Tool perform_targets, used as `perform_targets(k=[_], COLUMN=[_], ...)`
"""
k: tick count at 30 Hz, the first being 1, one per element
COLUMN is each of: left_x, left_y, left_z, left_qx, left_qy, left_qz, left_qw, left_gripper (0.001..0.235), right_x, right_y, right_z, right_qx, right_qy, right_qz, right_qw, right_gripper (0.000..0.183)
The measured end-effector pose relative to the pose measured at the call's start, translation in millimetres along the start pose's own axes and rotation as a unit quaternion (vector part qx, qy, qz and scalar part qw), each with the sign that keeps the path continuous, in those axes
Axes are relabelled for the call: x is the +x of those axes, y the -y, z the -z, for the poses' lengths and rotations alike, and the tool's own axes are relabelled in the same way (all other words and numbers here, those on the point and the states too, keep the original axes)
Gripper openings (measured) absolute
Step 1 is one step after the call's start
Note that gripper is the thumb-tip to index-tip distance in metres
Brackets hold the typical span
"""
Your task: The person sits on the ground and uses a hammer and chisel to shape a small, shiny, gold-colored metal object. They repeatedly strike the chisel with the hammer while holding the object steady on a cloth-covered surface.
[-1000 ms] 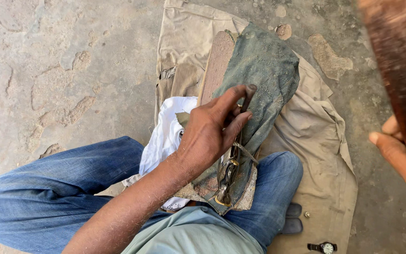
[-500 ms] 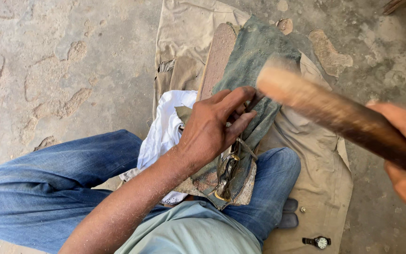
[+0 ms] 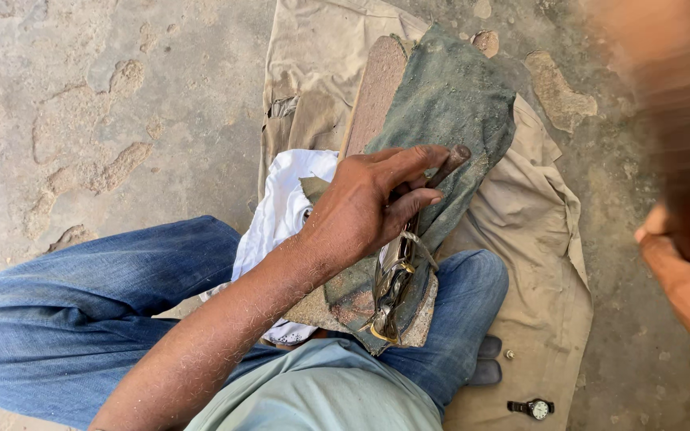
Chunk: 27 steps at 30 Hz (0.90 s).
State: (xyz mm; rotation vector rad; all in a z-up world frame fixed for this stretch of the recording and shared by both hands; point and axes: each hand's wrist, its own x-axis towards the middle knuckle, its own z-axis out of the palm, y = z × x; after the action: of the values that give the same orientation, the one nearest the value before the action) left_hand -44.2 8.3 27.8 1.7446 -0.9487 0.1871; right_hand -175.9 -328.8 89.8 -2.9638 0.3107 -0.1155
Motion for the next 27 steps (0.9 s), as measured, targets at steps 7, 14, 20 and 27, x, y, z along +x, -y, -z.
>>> perform_targets(k=[7,14,20,27], left_x=[2.8,-2.9,-7.3,-9.8], left_y=[-8.9,-18.5,-20.3,-23.0], left_z=[-0.4,-2.2,-4.3,-3.8], left_qx=[-0.032,-0.035,-0.015,-0.045], left_qy=[0.022,-0.013,-0.017,-0.009], left_qz=[0.120,0.121,0.078,0.119], left_qw=[0.992,0.992,0.997,0.992], left_gripper=[0.043,0.039,0.037,0.035], right_x=[4.6,-0.1,2.6,14.5], right_y=[17.7,-26.2,-49.1,-59.2], right_z=[11.5,-15.1,-12.0,-3.1], right_qx=[0.006,0.046,-0.015,-0.026], right_qy=[0.009,0.033,0.066,0.097], right_qz=[0.030,-0.047,-0.004,0.041], right_qw=[0.999,0.997,0.998,0.994], right_gripper=[0.033,0.012,0.019,0.043])
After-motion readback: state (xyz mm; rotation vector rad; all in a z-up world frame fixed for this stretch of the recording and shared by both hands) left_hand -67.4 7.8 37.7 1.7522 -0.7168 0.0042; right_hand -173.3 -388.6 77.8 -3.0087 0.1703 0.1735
